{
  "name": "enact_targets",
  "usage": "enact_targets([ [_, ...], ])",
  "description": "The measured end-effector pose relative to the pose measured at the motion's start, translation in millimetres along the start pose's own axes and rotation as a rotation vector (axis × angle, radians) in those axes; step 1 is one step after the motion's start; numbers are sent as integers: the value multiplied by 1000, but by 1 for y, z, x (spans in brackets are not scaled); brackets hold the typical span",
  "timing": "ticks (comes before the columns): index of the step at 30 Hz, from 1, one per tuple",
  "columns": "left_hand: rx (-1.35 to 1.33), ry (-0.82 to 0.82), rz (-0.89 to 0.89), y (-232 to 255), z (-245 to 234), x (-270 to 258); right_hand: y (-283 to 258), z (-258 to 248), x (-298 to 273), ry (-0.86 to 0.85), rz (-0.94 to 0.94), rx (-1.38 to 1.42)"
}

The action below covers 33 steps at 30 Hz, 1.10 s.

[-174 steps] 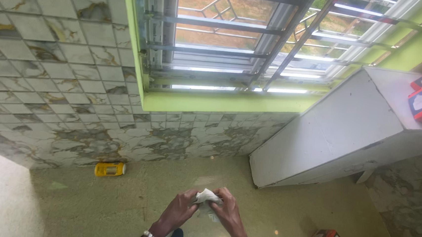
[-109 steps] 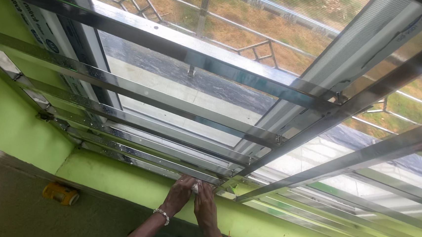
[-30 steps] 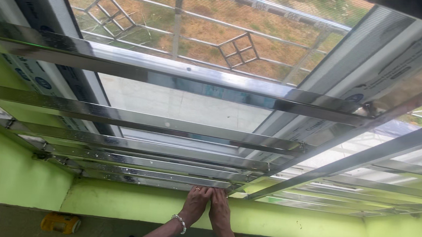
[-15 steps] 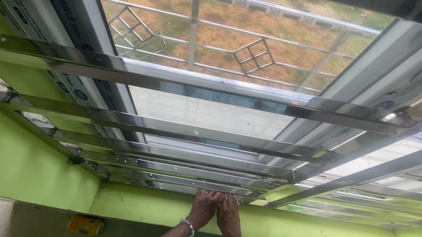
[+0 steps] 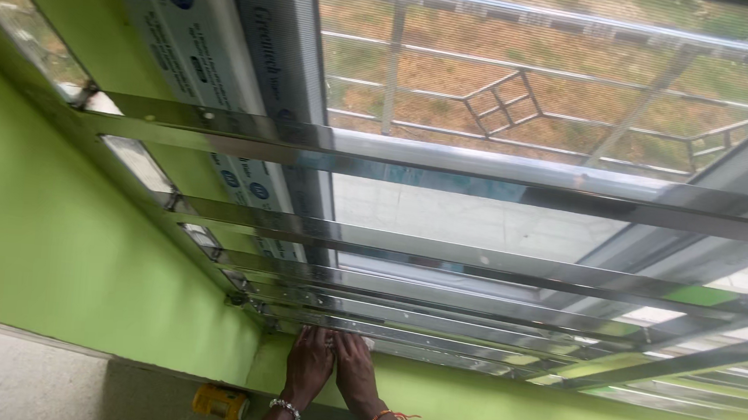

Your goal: The person wipes the metal bars of a window grill by hand using a cloth.

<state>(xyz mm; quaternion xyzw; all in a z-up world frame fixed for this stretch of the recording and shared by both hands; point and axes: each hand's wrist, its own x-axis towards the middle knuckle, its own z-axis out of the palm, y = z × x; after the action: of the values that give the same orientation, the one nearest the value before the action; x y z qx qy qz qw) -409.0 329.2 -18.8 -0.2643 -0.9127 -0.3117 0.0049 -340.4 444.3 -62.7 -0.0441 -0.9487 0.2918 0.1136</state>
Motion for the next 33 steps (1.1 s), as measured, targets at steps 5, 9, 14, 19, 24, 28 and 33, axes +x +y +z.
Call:
enact_targets([
  [5,-28,19,-130,-26,-24,-1,-41,20,33,-1,-102,20],
  [9,70,151,94,-46,-17,-12,-42,8,36,-16,-122,97],
  [14,80,66,54,-48,-3,-15,-27,-9,33,-49,-93,113],
  [19,43,-9,90,-3,33,-18,12,-52,6,-52,-56,21],
  [24,-6,-60,282,91,87,-16,68,-136,-55,13,222,106],
  [28,-140,-188,361,170,130,-7,126,-185,-102,167,269,58],
  [33,-221,-264,470,228,159,-6,167,-220,-144,264,356,112],
])
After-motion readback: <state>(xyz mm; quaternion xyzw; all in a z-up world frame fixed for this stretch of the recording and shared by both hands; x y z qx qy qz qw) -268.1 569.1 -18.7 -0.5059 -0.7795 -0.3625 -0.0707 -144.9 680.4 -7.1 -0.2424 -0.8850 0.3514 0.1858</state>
